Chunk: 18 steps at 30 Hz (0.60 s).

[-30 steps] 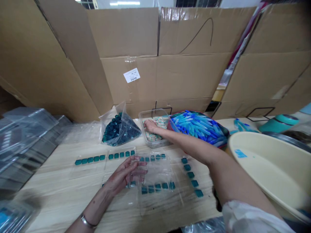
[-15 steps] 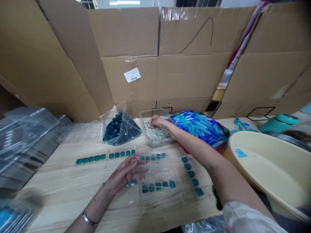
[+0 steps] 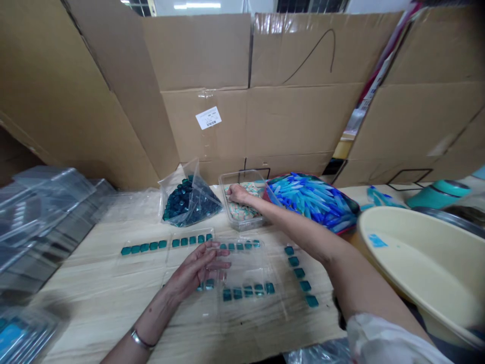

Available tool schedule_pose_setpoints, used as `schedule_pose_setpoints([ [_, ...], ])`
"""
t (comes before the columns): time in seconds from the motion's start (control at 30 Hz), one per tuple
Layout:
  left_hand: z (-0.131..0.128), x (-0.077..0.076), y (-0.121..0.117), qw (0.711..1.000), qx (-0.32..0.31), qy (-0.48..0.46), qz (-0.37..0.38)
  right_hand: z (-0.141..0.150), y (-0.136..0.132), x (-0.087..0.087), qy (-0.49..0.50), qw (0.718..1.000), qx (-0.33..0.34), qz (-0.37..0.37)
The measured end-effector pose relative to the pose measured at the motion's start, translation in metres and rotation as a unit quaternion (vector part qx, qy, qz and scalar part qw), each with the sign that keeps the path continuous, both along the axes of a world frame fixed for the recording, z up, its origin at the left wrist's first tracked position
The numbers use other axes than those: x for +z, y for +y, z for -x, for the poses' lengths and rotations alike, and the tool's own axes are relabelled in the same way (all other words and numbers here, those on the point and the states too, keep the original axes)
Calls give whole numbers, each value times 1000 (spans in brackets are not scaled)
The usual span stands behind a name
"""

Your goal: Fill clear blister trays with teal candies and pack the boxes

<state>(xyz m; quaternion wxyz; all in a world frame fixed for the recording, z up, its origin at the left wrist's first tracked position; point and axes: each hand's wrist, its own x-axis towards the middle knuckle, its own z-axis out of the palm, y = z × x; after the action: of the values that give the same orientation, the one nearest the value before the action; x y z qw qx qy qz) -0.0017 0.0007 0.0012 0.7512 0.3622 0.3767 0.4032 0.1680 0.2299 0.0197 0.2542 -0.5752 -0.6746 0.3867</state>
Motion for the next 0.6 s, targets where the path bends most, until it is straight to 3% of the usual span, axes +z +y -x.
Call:
schedule_pose_setpoints([
  [0.2, 0, -1, 0, 1000, 18, -10, 3, -40, -2, 17, 108, 992, 40, 48],
  [0.3, -1, 0, -1, 1000, 26, -13, -2, -61, -18, 26, 228, 968, 68, 84],
  [0.43, -1, -1, 0, 999, 44, -29, -4, -75, -60, 34, 374, 913, 111, 122],
  [0.6, -2, -4, -1, 996, 35, -87, -5, -60, -133, 38, 357, 914, 152, 119],
])
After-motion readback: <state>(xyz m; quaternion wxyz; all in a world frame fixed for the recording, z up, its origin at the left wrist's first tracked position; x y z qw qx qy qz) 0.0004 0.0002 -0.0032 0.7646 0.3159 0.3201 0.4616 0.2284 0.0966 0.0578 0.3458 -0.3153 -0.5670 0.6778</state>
